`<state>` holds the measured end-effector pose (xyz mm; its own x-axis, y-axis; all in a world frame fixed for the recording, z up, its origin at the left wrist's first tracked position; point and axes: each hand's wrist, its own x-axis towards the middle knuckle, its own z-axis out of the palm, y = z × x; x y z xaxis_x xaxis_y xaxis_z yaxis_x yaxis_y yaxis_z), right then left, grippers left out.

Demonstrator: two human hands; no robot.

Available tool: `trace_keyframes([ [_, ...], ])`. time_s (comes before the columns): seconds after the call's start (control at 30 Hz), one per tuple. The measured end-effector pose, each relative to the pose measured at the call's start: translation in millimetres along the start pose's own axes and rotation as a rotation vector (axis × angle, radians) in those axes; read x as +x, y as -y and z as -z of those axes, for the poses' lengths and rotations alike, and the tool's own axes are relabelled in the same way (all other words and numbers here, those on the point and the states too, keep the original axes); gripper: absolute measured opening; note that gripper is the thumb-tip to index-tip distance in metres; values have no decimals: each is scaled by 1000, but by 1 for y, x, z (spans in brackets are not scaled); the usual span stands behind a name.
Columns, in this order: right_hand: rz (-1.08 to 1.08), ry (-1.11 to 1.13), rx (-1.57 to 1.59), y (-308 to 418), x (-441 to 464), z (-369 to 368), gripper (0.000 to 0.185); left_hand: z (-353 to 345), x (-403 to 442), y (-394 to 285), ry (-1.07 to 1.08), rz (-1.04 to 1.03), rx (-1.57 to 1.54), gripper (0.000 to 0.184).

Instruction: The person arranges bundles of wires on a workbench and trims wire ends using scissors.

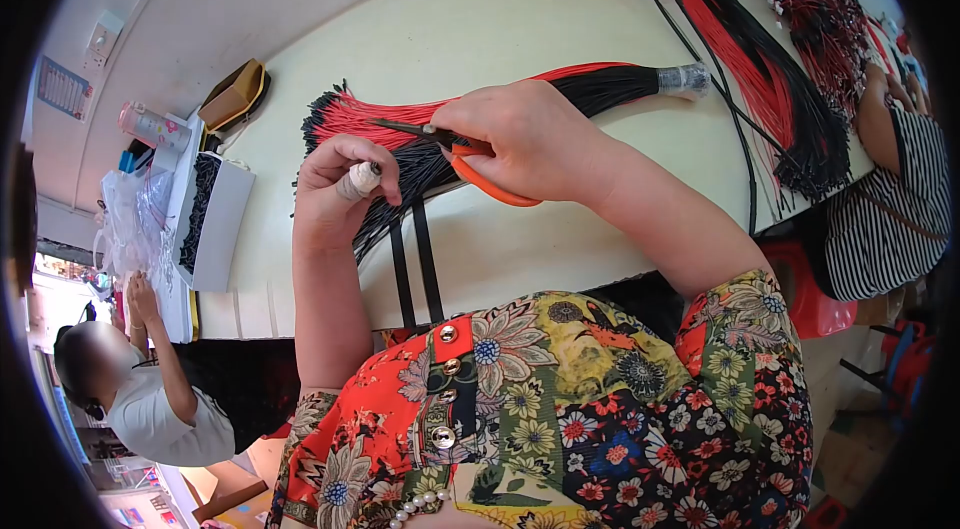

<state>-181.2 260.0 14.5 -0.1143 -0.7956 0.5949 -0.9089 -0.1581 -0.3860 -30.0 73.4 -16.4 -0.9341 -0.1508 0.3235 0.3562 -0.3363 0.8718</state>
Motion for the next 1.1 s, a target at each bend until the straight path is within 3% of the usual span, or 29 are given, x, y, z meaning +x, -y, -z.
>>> trace_keyframes([
  [0.2, -25, 104, 0, 5, 1, 6, 21, -1, 2, 0, -6, -22, 2, 13],
  [0.47, 81, 82, -74, 10, 1, 3, 14, 1, 2, 1, -54, -32, -1, 14],
  [1.1, 144, -31, -192, 9, -2, -7, 17, -3, 2, 4, -124, -103, 51, 16],
])
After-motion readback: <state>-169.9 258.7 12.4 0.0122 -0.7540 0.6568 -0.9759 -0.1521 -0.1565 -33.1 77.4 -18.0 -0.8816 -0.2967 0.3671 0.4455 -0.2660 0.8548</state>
